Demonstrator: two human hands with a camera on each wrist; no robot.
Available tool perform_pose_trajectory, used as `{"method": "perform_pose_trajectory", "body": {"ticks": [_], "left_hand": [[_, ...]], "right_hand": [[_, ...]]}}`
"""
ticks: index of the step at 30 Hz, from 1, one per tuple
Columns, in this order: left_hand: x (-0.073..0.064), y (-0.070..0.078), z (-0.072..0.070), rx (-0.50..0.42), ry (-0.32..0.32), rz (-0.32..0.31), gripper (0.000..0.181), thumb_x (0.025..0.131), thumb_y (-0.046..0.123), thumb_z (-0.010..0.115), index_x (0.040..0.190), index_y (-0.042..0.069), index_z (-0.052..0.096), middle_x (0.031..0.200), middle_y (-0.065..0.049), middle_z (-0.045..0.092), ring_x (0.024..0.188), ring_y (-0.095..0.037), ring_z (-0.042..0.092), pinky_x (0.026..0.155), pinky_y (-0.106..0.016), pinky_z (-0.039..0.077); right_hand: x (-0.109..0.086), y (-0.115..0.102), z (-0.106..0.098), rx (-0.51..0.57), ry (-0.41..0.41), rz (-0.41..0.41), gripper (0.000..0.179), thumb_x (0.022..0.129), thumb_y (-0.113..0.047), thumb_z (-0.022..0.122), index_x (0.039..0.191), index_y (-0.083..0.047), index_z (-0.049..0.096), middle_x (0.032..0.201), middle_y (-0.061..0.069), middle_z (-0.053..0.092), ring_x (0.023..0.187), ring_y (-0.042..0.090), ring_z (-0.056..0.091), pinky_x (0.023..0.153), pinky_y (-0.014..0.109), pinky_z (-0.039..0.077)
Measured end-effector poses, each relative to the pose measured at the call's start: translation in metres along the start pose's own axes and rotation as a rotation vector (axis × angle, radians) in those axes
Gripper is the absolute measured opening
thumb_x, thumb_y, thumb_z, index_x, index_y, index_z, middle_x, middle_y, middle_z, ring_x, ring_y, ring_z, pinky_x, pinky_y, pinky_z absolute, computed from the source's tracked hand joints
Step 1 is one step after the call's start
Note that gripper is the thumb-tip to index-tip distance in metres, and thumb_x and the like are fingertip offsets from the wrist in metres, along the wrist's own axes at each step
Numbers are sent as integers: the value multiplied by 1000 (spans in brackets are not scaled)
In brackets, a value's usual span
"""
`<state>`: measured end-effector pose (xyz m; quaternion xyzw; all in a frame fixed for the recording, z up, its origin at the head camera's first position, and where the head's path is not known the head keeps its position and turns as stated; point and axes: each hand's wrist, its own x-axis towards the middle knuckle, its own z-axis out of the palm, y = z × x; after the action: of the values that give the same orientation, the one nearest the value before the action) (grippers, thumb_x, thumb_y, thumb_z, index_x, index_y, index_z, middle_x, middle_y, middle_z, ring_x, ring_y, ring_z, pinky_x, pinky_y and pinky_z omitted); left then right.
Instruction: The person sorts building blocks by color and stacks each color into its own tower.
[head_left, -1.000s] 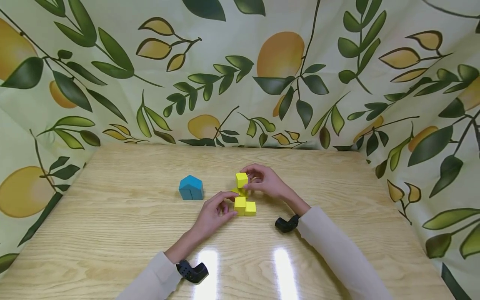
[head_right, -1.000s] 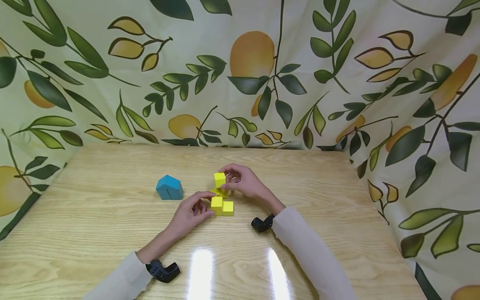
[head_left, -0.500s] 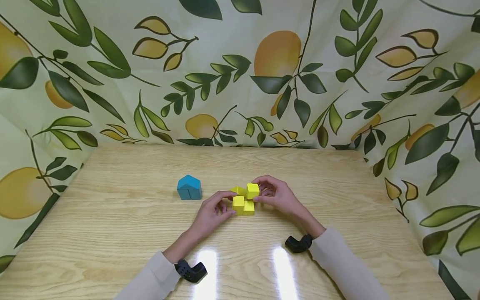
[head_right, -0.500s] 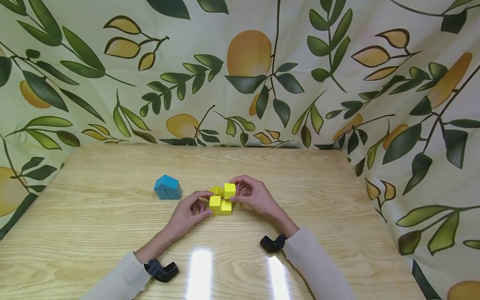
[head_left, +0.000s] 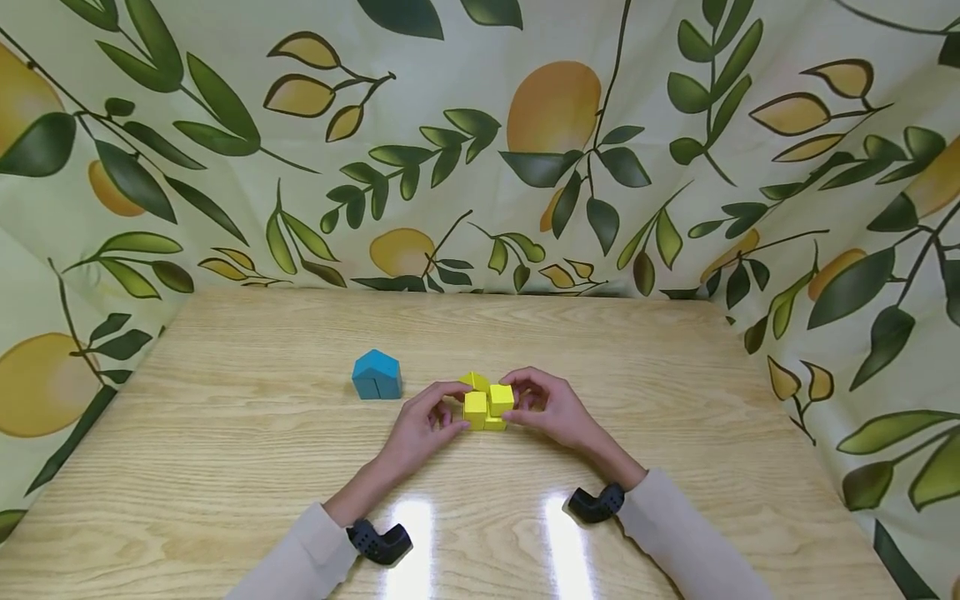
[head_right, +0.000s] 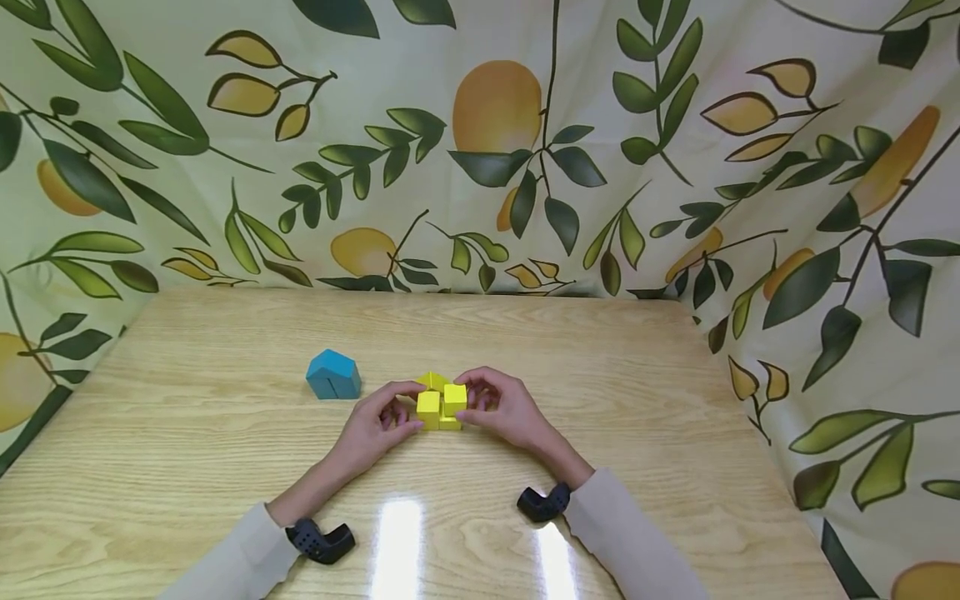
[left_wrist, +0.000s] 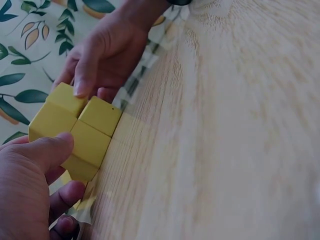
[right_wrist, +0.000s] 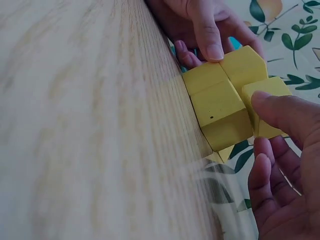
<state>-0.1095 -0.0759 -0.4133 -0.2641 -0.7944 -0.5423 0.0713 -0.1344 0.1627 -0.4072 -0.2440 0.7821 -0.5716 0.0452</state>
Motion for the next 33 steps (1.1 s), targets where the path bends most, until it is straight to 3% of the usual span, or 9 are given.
{"method": "perform_pose_trajectory", "body": {"ticks": [15, 22, 33], "left_hand": [[1, -2, 1, -12, 3, 6, 41, 78, -9, 73, 116, 0, 61, 100, -19, 62, 63, -27, 51, 54, -23, 37], [0, -2, 0, -4, -2, 10, 41, 77, -10, 74, 116, 0, 61, 100, -19, 62, 62, -25, 51, 54, -23, 36], [1, -2, 0, 0, -5, 2, 41, 79, -6, 74, 117, 1, 61, 101, -16, 62, 63, -24, 51, 54, -24, 37]], "right_hand": [[-1, -7, 5, -41, -17, 9, 37, 76, 3, 78, 109, 0, 61, 94, 9, 58, 75, 40, 53, 64, 28, 47], [-2, -5, 6, -47, -21, 6, 37, 76, 2, 78, 109, -3, 61, 95, 6, 57, 72, 31, 52, 63, 28, 46], [-1, -4, 5, -47, -29, -5, 37, 77, 1, 78, 109, -4, 61, 95, 6, 57, 74, 37, 52, 64, 28, 46]]}}
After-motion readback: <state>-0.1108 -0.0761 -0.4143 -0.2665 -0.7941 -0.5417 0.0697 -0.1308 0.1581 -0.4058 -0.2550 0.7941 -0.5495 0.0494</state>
